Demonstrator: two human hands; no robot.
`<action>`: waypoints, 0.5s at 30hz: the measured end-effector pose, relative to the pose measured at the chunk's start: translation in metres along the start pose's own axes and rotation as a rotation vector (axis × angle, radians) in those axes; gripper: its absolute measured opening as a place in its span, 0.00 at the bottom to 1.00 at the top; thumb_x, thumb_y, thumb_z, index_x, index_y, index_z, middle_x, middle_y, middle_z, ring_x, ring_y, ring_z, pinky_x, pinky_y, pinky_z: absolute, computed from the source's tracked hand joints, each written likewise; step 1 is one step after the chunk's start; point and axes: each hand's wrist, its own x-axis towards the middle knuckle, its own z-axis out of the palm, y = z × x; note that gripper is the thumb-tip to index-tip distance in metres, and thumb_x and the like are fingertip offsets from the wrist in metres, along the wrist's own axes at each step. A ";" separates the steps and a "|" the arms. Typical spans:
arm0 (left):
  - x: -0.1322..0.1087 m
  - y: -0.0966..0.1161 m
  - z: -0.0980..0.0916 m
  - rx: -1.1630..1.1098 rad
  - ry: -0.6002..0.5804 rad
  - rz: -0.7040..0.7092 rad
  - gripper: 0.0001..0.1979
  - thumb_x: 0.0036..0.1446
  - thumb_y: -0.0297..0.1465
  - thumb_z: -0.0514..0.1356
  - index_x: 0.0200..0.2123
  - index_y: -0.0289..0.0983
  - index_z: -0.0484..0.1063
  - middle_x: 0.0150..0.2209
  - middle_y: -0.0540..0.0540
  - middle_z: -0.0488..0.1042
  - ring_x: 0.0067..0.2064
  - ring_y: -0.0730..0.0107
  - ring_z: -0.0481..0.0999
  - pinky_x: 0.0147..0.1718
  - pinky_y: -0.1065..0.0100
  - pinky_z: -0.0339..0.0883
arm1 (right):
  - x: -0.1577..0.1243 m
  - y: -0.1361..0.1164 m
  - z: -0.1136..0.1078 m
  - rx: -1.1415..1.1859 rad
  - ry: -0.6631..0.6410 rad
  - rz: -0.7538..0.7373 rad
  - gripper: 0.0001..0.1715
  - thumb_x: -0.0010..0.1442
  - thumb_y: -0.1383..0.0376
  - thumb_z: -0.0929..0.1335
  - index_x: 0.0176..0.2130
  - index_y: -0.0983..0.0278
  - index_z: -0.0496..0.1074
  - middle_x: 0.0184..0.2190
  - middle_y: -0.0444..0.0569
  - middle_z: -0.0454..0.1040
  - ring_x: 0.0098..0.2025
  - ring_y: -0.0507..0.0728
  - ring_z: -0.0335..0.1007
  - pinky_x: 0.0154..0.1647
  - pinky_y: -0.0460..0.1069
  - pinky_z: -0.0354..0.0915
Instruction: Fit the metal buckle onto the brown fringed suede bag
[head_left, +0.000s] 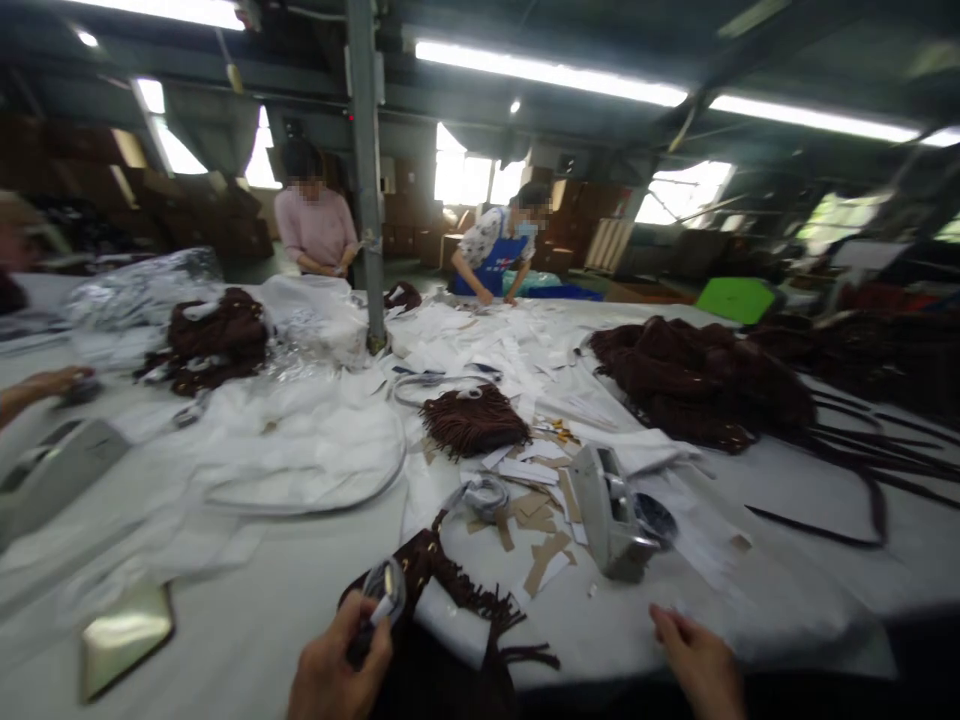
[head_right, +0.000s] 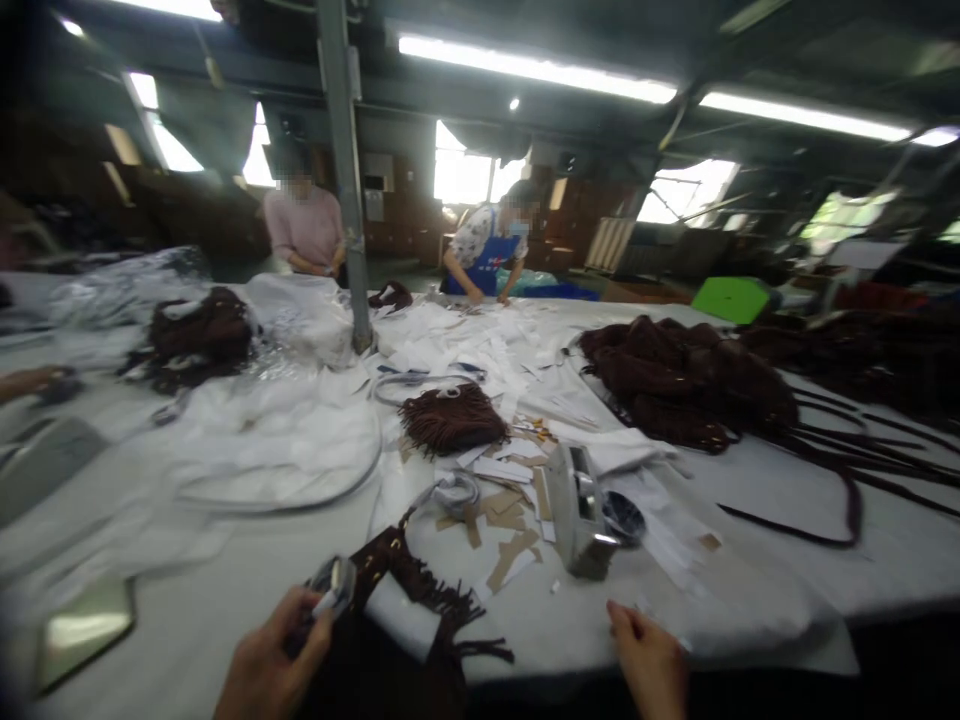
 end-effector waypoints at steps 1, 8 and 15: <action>0.001 -0.001 0.001 0.038 -0.043 0.070 0.05 0.54 0.35 0.58 0.28 0.42 0.69 0.21 0.53 0.70 0.22 0.69 0.68 0.24 0.72 0.60 | -0.012 -0.013 0.005 0.018 -0.059 -0.040 0.19 0.38 0.48 0.63 0.16 0.59 0.72 0.18 0.53 0.74 0.26 0.64 0.69 0.30 0.55 0.62; -0.001 -0.016 0.008 0.357 -0.054 0.536 0.07 0.58 0.25 0.54 0.34 0.38 0.71 0.27 0.45 0.75 0.29 0.63 0.72 0.32 0.65 0.63 | -0.138 -0.141 0.050 0.426 -0.822 -0.338 0.21 0.55 0.48 0.67 0.26 0.62 0.72 0.22 0.43 0.68 0.28 0.54 0.63 0.29 0.46 0.60; -0.008 -0.015 0.008 0.374 -0.062 0.691 0.06 0.62 0.26 0.53 0.37 0.36 0.70 0.28 0.44 0.75 0.31 0.63 0.74 0.38 0.61 0.64 | -0.174 -0.165 0.085 0.403 -0.942 -0.470 0.23 0.60 0.50 0.64 0.24 0.65 0.69 0.21 0.43 0.66 0.27 0.51 0.60 0.29 0.45 0.58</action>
